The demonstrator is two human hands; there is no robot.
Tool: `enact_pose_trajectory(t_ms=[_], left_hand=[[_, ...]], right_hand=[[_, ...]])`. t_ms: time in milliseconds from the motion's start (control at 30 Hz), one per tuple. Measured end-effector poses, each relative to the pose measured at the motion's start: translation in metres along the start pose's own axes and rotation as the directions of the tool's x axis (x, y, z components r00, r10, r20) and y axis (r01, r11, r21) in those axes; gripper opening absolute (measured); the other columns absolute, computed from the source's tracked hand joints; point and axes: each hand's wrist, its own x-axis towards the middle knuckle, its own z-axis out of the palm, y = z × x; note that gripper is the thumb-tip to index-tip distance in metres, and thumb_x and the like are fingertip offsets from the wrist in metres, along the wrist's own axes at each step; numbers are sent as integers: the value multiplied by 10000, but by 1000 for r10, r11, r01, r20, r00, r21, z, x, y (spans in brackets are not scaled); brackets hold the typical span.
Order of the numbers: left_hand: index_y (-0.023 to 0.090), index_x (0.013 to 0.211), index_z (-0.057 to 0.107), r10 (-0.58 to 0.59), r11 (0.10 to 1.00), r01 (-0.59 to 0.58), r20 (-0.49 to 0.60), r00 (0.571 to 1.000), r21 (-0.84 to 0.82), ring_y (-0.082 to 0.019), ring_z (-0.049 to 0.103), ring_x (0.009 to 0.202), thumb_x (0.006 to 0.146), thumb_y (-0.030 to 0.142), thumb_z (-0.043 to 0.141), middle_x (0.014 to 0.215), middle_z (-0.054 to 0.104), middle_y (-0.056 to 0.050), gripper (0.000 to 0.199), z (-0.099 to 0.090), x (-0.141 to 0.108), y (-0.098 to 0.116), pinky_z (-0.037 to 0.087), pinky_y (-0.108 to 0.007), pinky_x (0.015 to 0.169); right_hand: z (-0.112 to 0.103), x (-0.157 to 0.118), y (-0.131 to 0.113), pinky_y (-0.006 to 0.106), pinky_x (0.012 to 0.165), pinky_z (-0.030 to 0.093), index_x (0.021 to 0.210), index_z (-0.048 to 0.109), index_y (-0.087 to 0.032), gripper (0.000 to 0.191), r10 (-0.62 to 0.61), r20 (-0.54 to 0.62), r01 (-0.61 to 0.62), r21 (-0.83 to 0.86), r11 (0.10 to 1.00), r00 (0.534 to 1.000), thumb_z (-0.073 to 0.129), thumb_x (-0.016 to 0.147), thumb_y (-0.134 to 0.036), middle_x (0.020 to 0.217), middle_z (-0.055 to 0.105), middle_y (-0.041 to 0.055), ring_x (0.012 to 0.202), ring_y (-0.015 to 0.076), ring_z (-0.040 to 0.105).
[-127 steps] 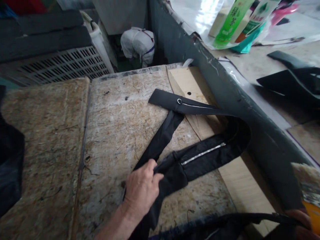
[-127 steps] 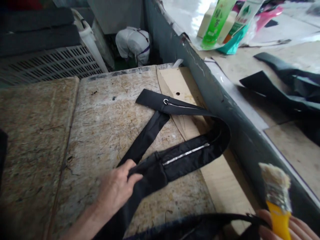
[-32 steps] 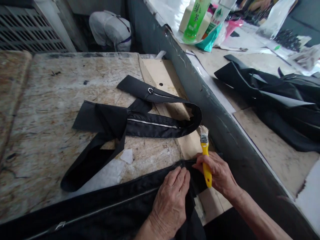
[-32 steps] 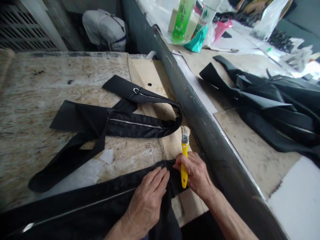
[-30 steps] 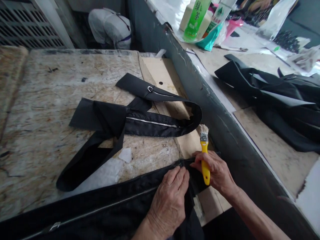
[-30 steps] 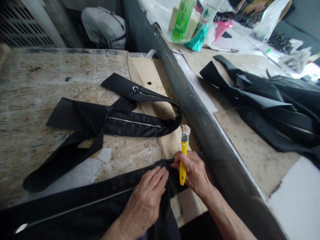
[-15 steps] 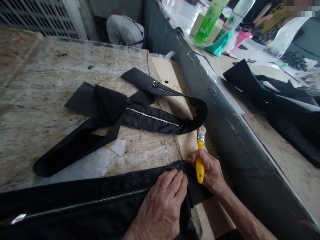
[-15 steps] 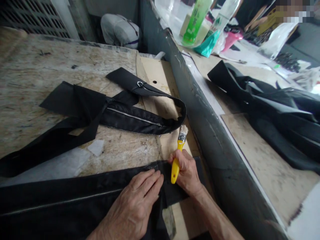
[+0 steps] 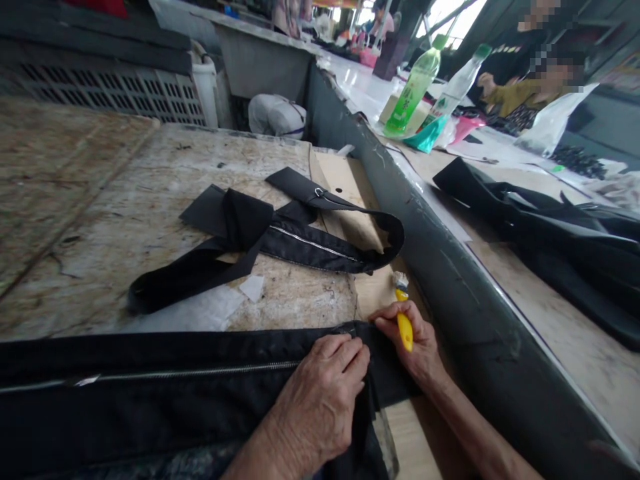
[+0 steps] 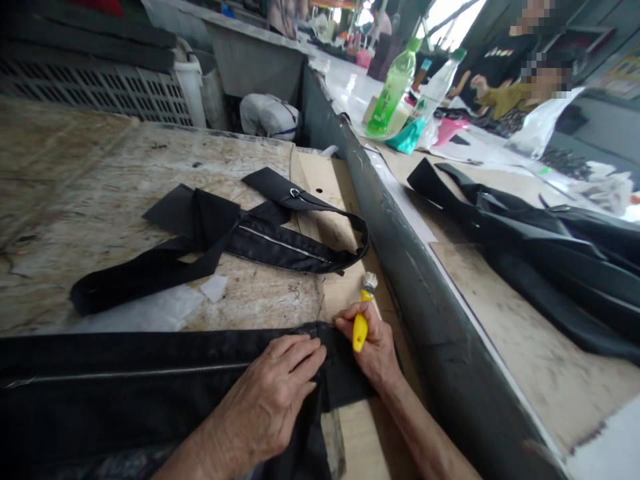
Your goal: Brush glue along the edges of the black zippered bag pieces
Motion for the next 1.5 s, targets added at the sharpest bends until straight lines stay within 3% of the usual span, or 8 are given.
enact_pose_trajectory(t_ms=[300, 533, 700, 967, 1100, 1233, 1333, 1500], left_hand=[[106, 1177, 535, 59, 995, -58, -8, 998, 84, -226, 491, 1084, 811, 85, 532, 1168, 586, -84, 367, 0, -1, -1, 463, -388, 981], [115, 1165, 543, 47, 987, -46, -4, 999, 151, -228, 508, 1078, 814, 95, 549, 1180, 594, -70, 352, 0, -1, 2, 466, -393, 969], [89, 1192, 527, 74, 979, -71, -8, 997, 192, -236, 503, 1089, 821, 90, 534, 1198, 586, -90, 371, 1, -2, 4, 468, -385, 970], [123, 1173, 545, 50, 958, -24, -85, 995, 286, -253, 518, 1019, 824, 111, 492, 1142, 574, -107, 353, -1, -6, 10, 502, -419, 886], [102, 1081, 588, 86, 935, -2, -219, 972, 355, -257, 544, 897, 813, 126, 476, 984, 612, -112, 291, 4, -9, 8, 516, -430, 776], [81, 1023, 601, 121, 927, -6, -284, 951, 375, -243, 558, 879, 811, 125, 467, 959, 630, -112, 255, 8, -11, 6, 510, -399, 779], [81, 1092, 570, 89, 932, 10, -253, 963, 363, -246, 553, 873, 818, 133, 449, 960, 627, -108, 304, 6, -11, 8, 502, -394, 770], [44, 1335, 344, -128, 918, 157, -101, 987, 364, -284, 501, 954, 805, 184, 473, 1106, 557, -157, 564, -1, -6, 12, 459, -463, 828]], right_hand=[[7, 6, 3, 223, 557, 405, 728, 534, -139, 257, -162, 72, 169, -98, 981, 984, 632, 818, -359, 673, 542, -13, 592, 97, 500], [9, 15, 8, 238, 567, 469, 802, 513, -141, 365, -182, -67, 185, 26, 982, 981, 476, 927, -481, 677, 531, -13, 592, 101, 537], [-11, 4, -27, 223, 590, 465, 761, 624, -173, 183, -205, -88, 210, 46, 977, 975, 676, 802, -344, 726, 634, 23, 617, 123, 587], [-44, -25, -64, 186, 260, 285, 1102, 530, -239, 390, -33, 23, 14, 563, 826, 999, 343, 953, -548, 677, 622, 39, 376, 137, 504], [-52, -36, -58, 168, 329, 387, 1037, 651, -256, 271, -30, -54, 39, 167, 985, 998, 522, 905, -454, 657, 610, 15, 409, 110, 519], [-54, -31, -66, 120, 441, 469, 900, 680, -301, 197, -320, 1, 308, -281, 909, 947, 580, 878, -470, 713, 668, -35, 509, 111, 617], [-50, -25, -64, 117, 502, 491, 826, 671, -295, 209, -373, 83, 381, -277, 882, 924, 567, 892, -463, 733, 672, -47, 584, 118, 647], [-40, -27, -46, 141, 434, 431, 877, 693, -301, 104, -91, -69, 98, 100, 990, 994, 644, 839, -385, 654, 607, -22, 511, 98, 549]])
